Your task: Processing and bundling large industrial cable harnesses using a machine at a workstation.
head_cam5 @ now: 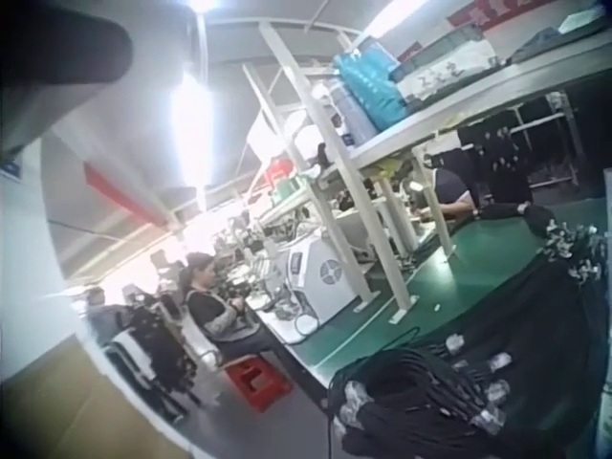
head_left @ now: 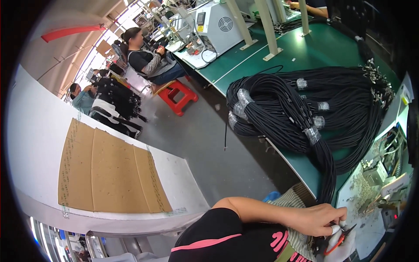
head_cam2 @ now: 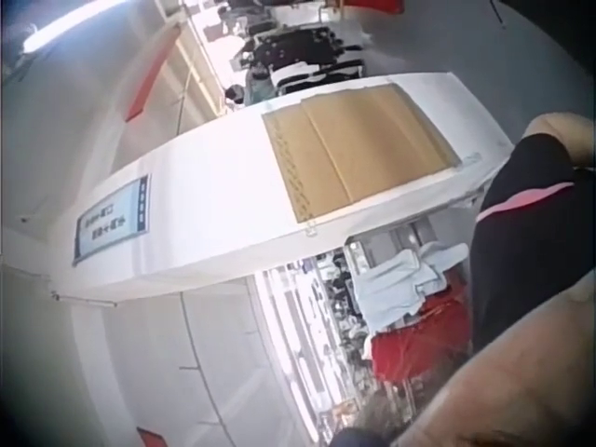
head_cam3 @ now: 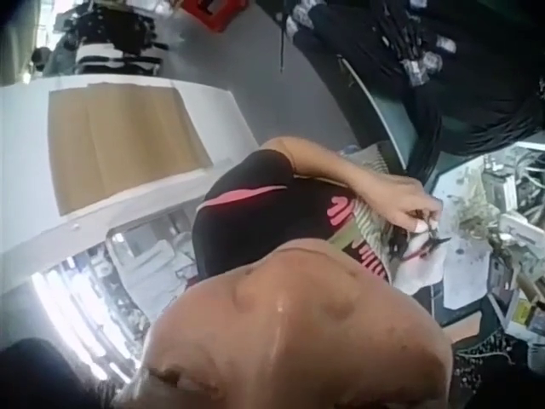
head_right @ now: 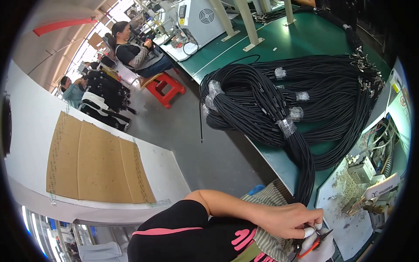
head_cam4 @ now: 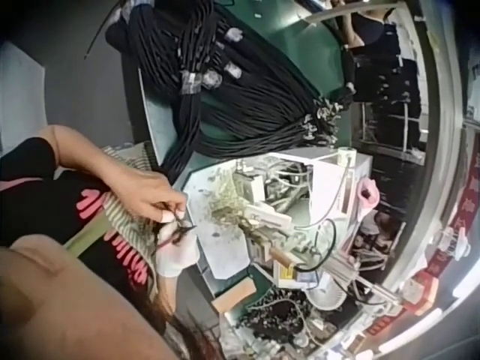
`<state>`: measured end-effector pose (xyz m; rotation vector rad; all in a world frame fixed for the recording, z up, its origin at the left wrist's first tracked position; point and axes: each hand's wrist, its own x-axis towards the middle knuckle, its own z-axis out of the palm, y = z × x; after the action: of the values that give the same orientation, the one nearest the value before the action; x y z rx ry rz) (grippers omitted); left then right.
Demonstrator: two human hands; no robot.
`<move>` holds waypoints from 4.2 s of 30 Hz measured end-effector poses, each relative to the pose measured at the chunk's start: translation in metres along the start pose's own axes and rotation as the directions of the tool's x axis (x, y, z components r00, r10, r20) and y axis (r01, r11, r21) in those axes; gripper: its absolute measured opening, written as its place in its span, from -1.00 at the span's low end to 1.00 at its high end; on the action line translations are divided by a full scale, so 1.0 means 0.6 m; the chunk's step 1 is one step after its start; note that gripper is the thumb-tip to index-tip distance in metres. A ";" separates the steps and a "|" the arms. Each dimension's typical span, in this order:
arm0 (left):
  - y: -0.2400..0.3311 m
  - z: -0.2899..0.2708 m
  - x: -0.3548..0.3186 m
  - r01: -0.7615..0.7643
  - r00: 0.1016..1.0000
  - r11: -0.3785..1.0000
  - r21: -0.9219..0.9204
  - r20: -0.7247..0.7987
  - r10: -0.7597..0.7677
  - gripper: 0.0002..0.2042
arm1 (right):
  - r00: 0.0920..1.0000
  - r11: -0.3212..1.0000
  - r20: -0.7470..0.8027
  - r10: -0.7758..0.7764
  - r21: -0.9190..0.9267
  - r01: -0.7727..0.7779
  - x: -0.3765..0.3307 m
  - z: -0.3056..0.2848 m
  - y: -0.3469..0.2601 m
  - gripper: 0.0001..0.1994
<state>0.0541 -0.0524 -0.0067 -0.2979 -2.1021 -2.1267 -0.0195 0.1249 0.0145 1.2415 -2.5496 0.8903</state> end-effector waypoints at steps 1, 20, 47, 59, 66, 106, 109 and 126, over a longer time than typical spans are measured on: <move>0.001 -0.001 0.003 0.030 1.000 0.999 0.031 0.003 -0.030 -0.78 | 0.999 0.999 -0.028 -0.046 -0.024 0.045 0.007 0.000 -0.001 -0.87; -0.004 0.032 0.029 0.077 0.956 0.993 -0.085 -0.275 -0.098 -0.69 | 0.996 0.996 0.084 0.040 0.077 -0.046 -0.011 -0.017 0.000 -0.79; 0.015 0.004 0.045 0.249 0.893 0.959 -0.138 -0.350 -0.283 -0.83 | 0.883 0.697 0.426 0.197 0.573 -0.432 0.044 0.001 0.008 -0.81; -0.039 -0.009 0.027 0.196 0.924 0.910 -0.366 -0.240 -0.296 -0.80 | 0.997 0.981 0.032 0.065 0.182 -0.070 0.025 0.036 -0.009 -0.73; 0.003 -0.023 0.018 0.206 0.926 0.975 -0.087 -0.306 -0.223 -0.77 | 0.975 0.928 0.152 0.161 0.313 -0.202 0.038 0.021 -0.041 -0.77; 0.016 -0.022 0.012 0.074 0.909 0.997 0.009 -0.413 -0.063 -0.75 | 0.970 0.945 0.017 0.241 0.225 -0.239 0.016 0.010 -0.021 -0.69; 0.026 -0.012 0.011 0.053 0.940 0.995 0.088 -0.340 -0.020 -0.75 | 0.974 0.952 -0.035 0.225 0.219 -0.212 0.013 0.003 -0.017 -0.69; 0.024 -0.005 0.010 -0.011 0.975 0.990 0.142 -0.217 0.041 -0.73 | 0.980 0.922 0.098 0.175 0.332 -0.197 0.022 -0.008 -0.025 -0.79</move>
<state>0.0518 -0.0556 0.0085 -0.0701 -2.0918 -1.8879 -0.0171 0.1120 0.0298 1.1363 -2.6803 1.4059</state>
